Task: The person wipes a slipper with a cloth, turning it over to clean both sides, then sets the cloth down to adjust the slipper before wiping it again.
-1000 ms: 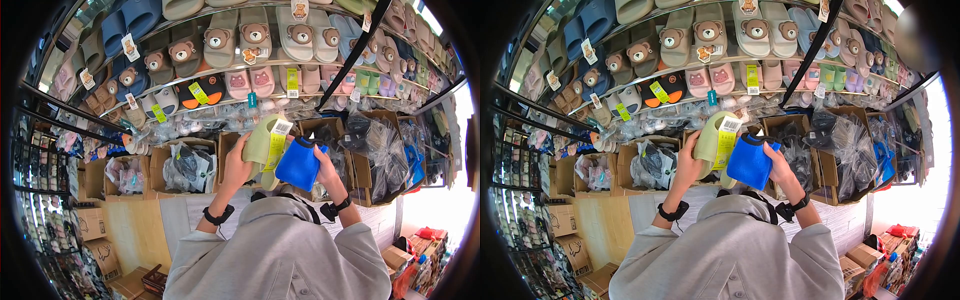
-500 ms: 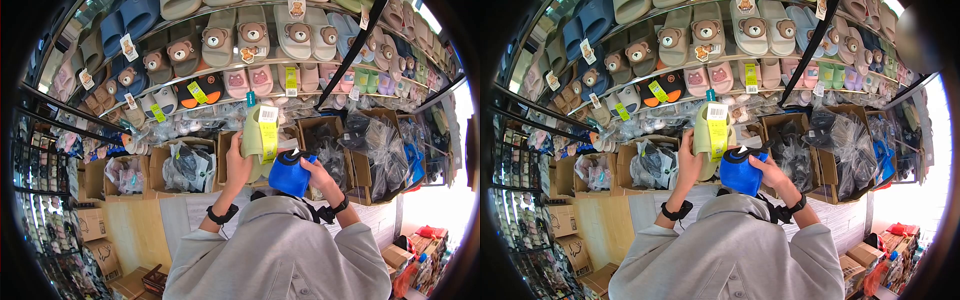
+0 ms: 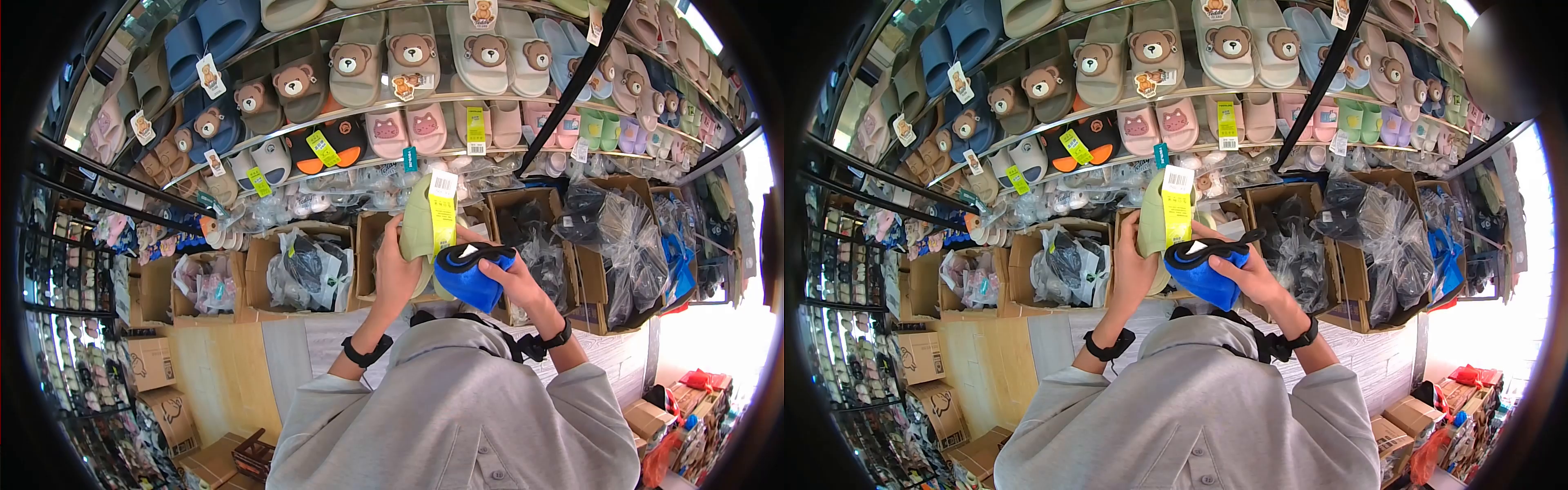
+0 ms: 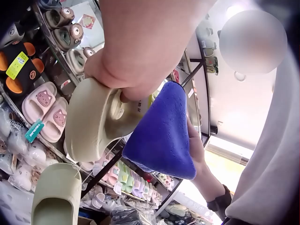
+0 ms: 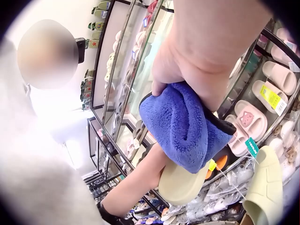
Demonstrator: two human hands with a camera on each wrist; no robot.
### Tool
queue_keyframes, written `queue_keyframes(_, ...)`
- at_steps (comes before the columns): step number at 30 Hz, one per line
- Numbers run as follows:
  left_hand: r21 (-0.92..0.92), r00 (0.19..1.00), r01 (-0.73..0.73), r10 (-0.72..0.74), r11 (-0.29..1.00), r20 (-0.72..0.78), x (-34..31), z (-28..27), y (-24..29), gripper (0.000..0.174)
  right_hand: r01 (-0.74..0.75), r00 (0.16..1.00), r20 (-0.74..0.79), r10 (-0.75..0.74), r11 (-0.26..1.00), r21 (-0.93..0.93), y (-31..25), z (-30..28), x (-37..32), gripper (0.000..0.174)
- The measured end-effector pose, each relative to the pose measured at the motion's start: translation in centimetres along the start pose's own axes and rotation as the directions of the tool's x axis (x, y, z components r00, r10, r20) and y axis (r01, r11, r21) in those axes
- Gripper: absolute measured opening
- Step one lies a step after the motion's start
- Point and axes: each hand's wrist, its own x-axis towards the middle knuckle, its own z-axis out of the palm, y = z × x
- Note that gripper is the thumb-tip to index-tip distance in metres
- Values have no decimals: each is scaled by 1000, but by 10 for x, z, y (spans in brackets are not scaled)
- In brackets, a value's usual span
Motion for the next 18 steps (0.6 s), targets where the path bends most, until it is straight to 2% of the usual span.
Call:
queue_keyframes(6, 106, 999, -24, 20, 994, 37, -5, 0, 9, 73, 15, 998, 54, -9, 994, -107, -5, 3, -2, 72)
queue_keyframes(11, 242, 992, -120, 107, 963, 67, -9, 5, 10, 96, -27, 998, 60, 31, 997, -68, 2, 0, -5, 71)
queue_keyframes(14, 320, 994, -86, 59, 944, 93, -9, 6, 11, 108, -24, 997, 72, 28, 998, -55, 3, 0, -6, 69)
queue_keyframes(18, 330, 994, -108, 91, 938, 68, -8, 7, 14, 116, -45, 993, 108, 48, 999, -23, 2, -2, -7, 67)
